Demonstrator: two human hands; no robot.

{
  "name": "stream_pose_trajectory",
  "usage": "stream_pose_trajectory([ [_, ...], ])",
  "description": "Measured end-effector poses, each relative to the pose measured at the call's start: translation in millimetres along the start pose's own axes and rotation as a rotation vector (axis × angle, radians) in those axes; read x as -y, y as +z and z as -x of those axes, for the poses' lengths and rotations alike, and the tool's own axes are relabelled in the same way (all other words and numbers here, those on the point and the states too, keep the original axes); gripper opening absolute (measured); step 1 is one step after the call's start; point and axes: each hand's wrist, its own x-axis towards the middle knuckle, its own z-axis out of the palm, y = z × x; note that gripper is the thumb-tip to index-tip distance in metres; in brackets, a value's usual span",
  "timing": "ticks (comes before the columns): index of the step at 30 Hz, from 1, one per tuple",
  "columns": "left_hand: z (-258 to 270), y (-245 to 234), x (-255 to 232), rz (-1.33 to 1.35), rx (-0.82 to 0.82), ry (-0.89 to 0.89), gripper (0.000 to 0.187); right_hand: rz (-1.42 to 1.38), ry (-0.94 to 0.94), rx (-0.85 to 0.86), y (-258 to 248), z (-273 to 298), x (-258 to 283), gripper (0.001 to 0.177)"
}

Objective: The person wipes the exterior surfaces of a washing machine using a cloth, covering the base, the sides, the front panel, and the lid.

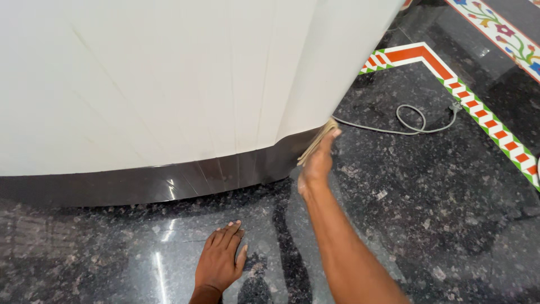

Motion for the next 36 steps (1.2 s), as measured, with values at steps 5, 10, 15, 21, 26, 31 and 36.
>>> stream_pose_trajectory([
  [5, -2, -1, 1, -0.005, -0.009, 0.01, 0.042, 0.005, -0.061, 0.14, -16, -8, 11, 0.102],
  [10, -4, -1, 2, -0.017, 0.009, 0.007, 0.042, -0.084, -0.255, 0.327, -3, -37, 62, 0.099],
  [15, -4, -2, 1, -0.005, 0.007, 0.013, 0.042, 0.055, -0.076, 0.321, -6, -36, 32, 0.097],
  [21, -3, -2, 0, -0.021, 0.025, 0.002, 0.042, 0.257, 0.234, 0.228, -36, 21, -46, 0.1],
  [26, -3, -4, -1, -0.022, 0.04, -0.009, 0.042, 0.298, 0.107, 0.282, 1, 89, -55, 0.094],
  [31, -3, -5, -1, -0.017, 0.016, 0.015, 0.046, 0.638, -0.632, 0.446, 33, 126, -31, 0.087],
  [36, -4, -4, 1, -0.014, 0.0, 0.023, 0.046, 0.796, -0.662, 0.316, 29, 110, -56, 0.085],
])
